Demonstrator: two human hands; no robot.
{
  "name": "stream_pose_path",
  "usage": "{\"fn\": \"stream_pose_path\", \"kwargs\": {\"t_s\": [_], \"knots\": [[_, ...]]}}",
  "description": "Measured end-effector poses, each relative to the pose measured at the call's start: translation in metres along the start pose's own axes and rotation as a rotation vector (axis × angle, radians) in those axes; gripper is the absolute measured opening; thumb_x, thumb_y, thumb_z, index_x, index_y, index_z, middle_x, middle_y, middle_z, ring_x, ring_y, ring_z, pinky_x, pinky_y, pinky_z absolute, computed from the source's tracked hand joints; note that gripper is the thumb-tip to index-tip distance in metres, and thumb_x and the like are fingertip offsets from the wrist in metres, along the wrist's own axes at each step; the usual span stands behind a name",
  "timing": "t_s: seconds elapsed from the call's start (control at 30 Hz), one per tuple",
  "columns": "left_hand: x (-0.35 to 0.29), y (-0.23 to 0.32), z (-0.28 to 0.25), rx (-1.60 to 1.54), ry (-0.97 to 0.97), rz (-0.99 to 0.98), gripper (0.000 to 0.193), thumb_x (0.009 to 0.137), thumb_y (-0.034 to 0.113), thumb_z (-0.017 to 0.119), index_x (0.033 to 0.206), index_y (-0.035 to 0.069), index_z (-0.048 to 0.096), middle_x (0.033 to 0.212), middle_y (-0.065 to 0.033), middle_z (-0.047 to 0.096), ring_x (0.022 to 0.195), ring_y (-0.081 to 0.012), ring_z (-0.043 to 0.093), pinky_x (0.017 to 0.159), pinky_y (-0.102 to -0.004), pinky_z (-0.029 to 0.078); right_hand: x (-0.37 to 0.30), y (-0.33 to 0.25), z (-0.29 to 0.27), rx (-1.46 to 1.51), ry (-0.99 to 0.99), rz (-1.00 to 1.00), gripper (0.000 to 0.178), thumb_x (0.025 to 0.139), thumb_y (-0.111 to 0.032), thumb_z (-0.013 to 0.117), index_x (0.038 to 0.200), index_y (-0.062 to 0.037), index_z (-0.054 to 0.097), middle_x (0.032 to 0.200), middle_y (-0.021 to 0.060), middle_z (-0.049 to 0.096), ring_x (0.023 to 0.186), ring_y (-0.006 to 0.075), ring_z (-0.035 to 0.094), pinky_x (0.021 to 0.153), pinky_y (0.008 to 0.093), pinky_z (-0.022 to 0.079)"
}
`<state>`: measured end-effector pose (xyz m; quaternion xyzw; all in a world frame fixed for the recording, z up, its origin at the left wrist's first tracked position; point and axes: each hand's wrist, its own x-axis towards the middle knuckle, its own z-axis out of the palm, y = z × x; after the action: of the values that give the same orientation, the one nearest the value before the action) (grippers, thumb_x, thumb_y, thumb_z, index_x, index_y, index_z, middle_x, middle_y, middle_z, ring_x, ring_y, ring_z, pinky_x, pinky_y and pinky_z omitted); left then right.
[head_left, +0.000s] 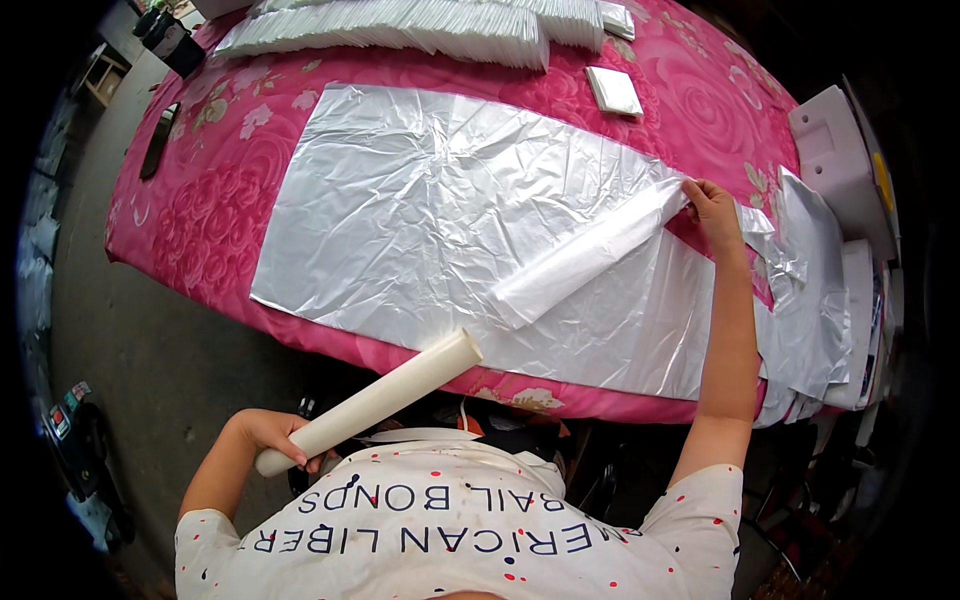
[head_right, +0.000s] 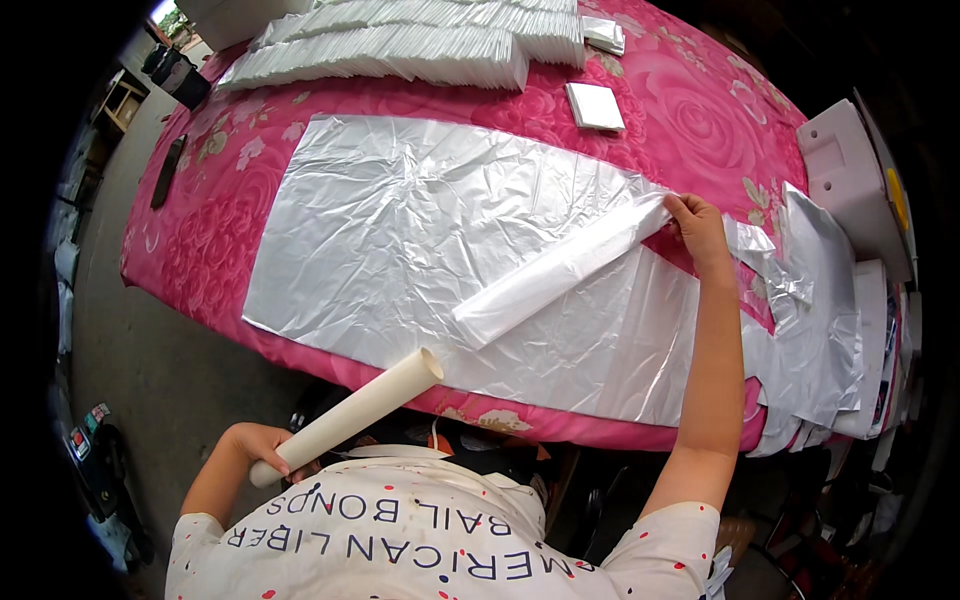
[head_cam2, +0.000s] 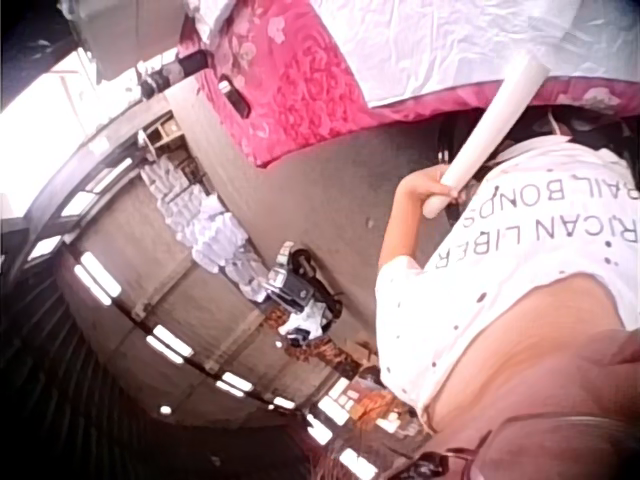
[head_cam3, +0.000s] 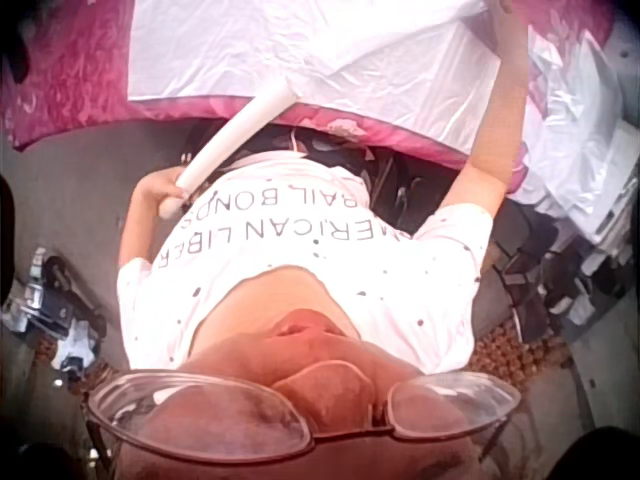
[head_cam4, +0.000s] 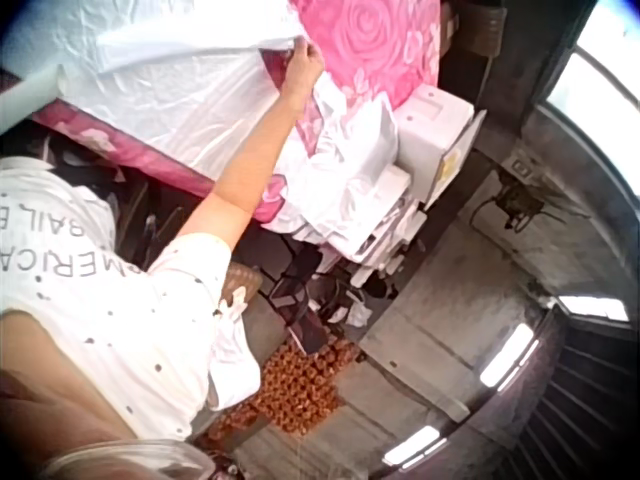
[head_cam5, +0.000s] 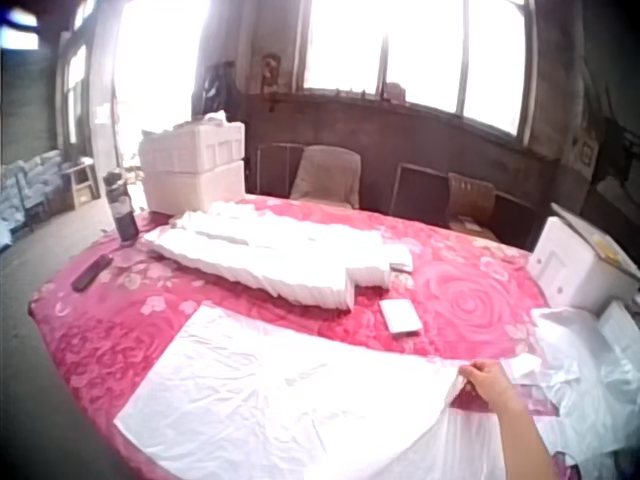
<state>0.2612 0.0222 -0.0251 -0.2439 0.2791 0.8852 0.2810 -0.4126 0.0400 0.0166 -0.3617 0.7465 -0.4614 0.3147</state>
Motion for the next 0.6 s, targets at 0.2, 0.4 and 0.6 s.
{"fn": "stream_pose_path", "kwargs": {"t_s": [0.2, 0.4, 0.6], "knots": [[-0.019, 0.064, 0.011, 0.43, 0.14, -0.079, 0.031, 0.075, 0.007, 0.074, 0.103, 0.001, 0.06, 0.093, -0.004, 0.065, 0.088, -0.0115, 0.06, 0.08, -0.0271, 0.047, 0.0, 0.005, -0.01, 0.003, -0.036, -0.046, 0.019, 0.088, -0.022, 0.063, 0.086, -0.0039, 0.064, 0.064, -0.0058, 0.054, 0.052, 0.0014, 0.044, 0.049, 0.017, 0.035], [0.032, 0.216, 0.066, 1.383, 0.455, 0.208, 0.042, 0.066, 0.018, 0.074, 0.104, 0.004, 0.062, 0.091, -0.0113, 0.066, 0.084, -0.0258, 0.064, 0.074, -0.0342, 0.048, -0.009, -0.032, 0.053, 0.025, -0.223, 0.02, 0.016, 0.088, -0.02, 0.062, 0.084, -0.0045, 0.064, 0.065, -0.0056, 0.053, 0.054, 0.0013, 0.043, 0.05, 0.0177, 0.034], [0.105, 0.243, 0.073, 1.681, 0.786, 0.963, 0.041, 0.068, 0.025, 0.072, 0.1, 0.003, 0.06, 0.1, -0.0117, 0.063, 0.089, -0.0318, 0.059, 0.082, -0.039, 0.047, 0.0, -0.054, 0.09, -0.141, -0.344, 0.005, 0.019, 0.086, -0.023, 0.064, 0.083, -0.0041, 0.065, 0.064, -0.0053, 0.051, 0.057, 0.003, 0.043, 0.051, 0.0199, 0.034]]}}
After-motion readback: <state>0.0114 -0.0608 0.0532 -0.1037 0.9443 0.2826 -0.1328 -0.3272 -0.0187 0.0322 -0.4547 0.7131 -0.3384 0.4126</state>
